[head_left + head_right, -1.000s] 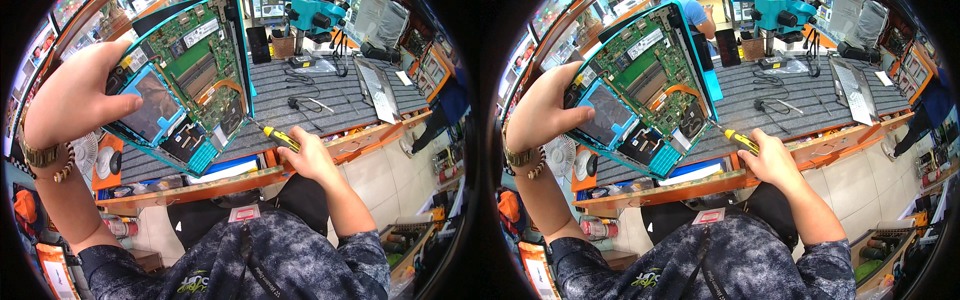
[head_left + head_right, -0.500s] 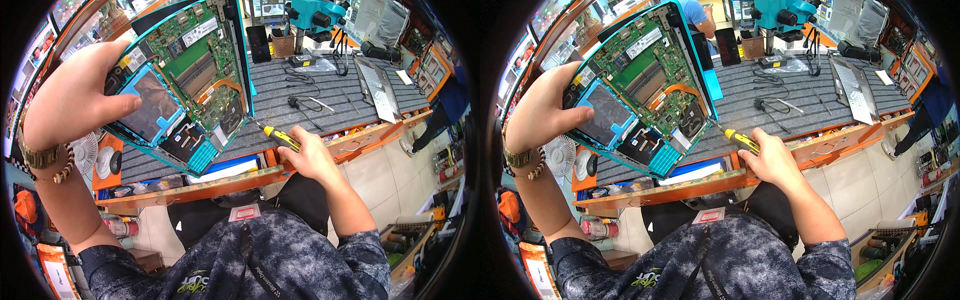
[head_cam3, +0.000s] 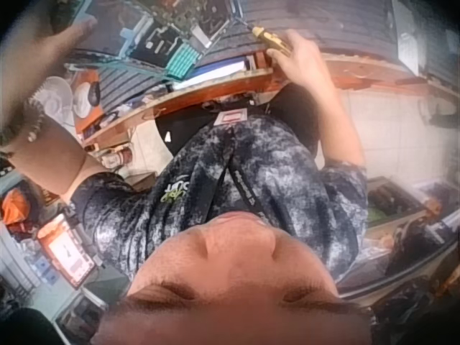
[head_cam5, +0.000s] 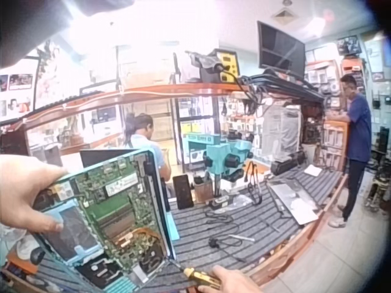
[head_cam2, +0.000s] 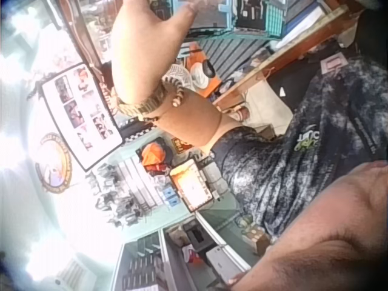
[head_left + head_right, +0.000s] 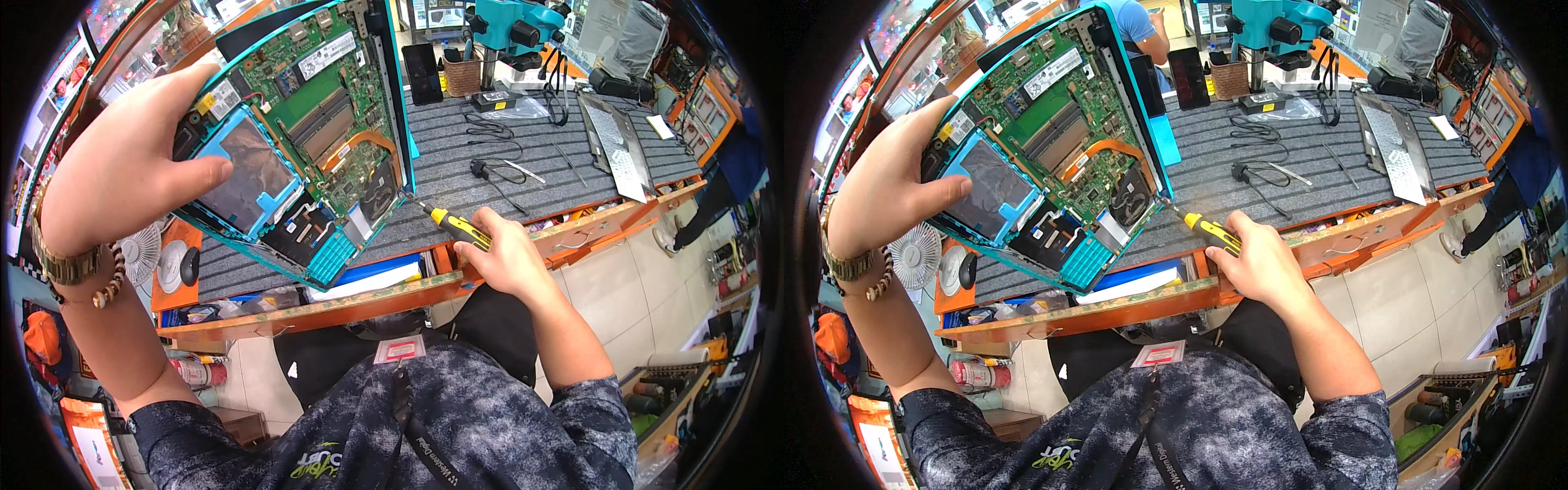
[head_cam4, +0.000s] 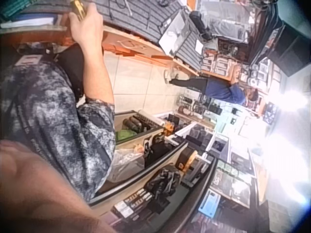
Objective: The person selects a component from a storage area, moves to a workbench, and uses a screwdriver to install and secure hardware inside the chassis of an open laptop.
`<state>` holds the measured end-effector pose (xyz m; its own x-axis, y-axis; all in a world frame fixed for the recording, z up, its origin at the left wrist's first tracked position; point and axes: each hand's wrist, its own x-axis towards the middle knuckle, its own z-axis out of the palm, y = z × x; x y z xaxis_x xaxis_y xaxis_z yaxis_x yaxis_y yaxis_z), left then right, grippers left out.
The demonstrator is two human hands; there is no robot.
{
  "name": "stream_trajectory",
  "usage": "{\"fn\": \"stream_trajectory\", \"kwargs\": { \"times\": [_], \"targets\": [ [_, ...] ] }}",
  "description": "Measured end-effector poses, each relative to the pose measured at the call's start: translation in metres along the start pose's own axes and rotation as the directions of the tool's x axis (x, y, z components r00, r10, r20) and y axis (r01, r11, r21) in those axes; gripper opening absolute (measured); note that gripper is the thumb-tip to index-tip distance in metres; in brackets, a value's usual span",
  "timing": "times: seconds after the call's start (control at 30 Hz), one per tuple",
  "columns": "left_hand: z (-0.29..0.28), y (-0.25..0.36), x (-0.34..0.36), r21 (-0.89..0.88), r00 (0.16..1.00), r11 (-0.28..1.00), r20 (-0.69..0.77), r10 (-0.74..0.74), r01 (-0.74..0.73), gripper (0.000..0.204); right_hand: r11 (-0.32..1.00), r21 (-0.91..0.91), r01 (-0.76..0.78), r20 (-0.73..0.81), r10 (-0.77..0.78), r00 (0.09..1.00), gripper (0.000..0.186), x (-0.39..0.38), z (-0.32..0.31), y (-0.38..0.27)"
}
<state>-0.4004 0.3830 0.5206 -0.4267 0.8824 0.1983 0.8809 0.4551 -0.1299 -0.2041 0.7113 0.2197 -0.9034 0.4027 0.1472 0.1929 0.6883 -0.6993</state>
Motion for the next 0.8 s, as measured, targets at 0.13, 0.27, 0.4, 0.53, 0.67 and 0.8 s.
{"fn": "stream_trajectory", "kwargs": {
  "times": [0.13, 0.27, 0.4, 0.53, 0.67, 0.8],
  "targets": [
    [-0.002, 0.007, -0.005, 0.07, 0.995, 0.995, -0.073, 0.071, -0.066, 0.091, 1.0, -0.012, 0.022, -0.004, -0.022, 1.0, 0.043, 0.0, 0.001, 0.001],
    [0.008, 0.027, -0.003, 0.014, 0.987, 0.998, -0.147, 0.064, -0.063, 0.094, 1.0, -0.014, 0.0, 0.001, 0.0, 1.0, 0.043, 0.0, 0.0, 0.0],
    [0.01, 0.038, -0.006, 0.078, 0.956, 0.978, -0.21, 0.205, -0.193, 0.081, 1.0, -0.01, -0.018, 0.01, 0.018, 1.0, 0.044, 0.0, -0.001, 0.0],
    [0.009, 0.052, -0.013, 0.129, 0.983, 0.989, -0.157, 0.093, -0.073, 0.046, 1.0, -0.004, -0.007, 0.004, 0.007, 1.0, 0.044, 0.0, 0.001, 0.0],
    [0.015, 0.05, -0.012, 0.168, 0.973, 0.981, -0.19, 0.133, -0.102, 0.04, 1.0, -0.009, -0.007, 0.001, 0.007, 1.0, 0.043, 0.0, 0.001, 0.001],
    [0.018, 0.06, -0.015, 0.134, 0.974, 0.989, -0.212, 0.084, -0.056, 0.034, 1.0, -0.002, -0.011, -0.01, 0.011, 1.0, 0.044, -0.001, 0.001, 0.001]
  ]
}}
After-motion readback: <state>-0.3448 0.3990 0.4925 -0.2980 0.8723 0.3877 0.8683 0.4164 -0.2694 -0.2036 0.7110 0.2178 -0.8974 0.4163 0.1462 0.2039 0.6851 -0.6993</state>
